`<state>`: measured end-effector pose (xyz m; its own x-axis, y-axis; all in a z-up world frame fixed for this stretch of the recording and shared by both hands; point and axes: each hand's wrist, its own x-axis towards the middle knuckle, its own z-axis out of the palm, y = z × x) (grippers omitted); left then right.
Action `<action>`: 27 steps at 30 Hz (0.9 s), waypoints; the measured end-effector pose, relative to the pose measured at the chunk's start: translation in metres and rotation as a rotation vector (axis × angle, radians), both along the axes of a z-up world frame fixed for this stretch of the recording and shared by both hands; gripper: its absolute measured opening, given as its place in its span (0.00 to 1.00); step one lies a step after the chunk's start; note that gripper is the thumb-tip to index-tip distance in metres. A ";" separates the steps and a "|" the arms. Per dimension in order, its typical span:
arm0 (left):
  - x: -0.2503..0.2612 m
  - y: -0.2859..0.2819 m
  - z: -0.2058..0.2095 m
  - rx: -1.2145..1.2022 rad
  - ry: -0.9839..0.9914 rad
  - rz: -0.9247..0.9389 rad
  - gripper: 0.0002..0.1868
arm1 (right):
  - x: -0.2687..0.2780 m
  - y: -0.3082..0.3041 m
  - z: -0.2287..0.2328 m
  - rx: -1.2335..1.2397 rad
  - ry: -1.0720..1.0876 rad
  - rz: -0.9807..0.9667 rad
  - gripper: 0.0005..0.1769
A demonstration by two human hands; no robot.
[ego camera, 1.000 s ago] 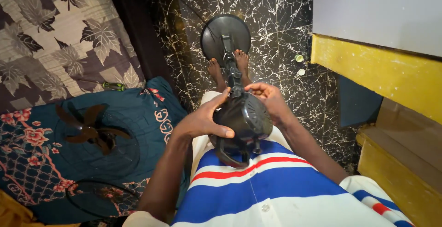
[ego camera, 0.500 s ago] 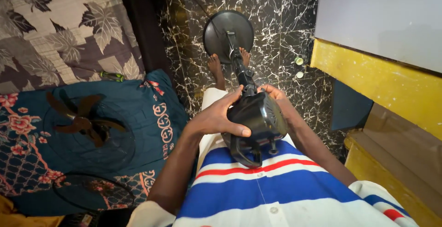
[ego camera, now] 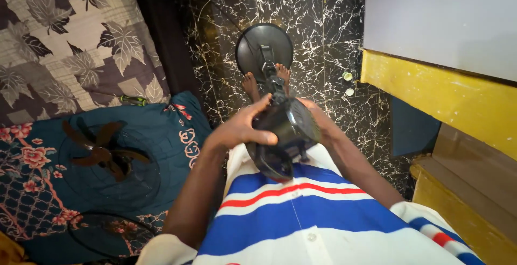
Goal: The person disassembles a standing fan using a screwdriver. They remove the front grille, fan blades, rear grille, and motor housing, placing the parts on a nearby bed.
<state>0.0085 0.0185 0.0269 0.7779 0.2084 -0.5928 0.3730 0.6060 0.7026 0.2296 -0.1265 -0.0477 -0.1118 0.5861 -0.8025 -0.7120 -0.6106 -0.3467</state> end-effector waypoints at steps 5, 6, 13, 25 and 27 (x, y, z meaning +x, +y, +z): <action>-0.003 0.000 -0.002 -0.078 -0.003 0.090 0.64 | -0.014 -0.007 0.006 0.570 -1.034 0.317 0.17; -0.003 0.000 -0.002 -0.047 0.004 0.073 0.63 | -0.013 -0.008 0.009 0.640 -1.000 0.259 0.17; -0.004 -0.002 0.005 -0.180 -0.144 0.145 0.64 | -0.005 0.009 0.003 0.203 0.081 -0.111 0.13; -0.005 -0.008 0.009 -0.184 -0.167 0.180 0.57 | -0.015 -0.004 0.000 0.885 -1.076 -0.024 0.05; -0.010 -0.009 0.001 -0.175 -0.164 0.201 0.54 | -0.017 -0.001 -0.008 0.649 -0.644 -0.163 0.05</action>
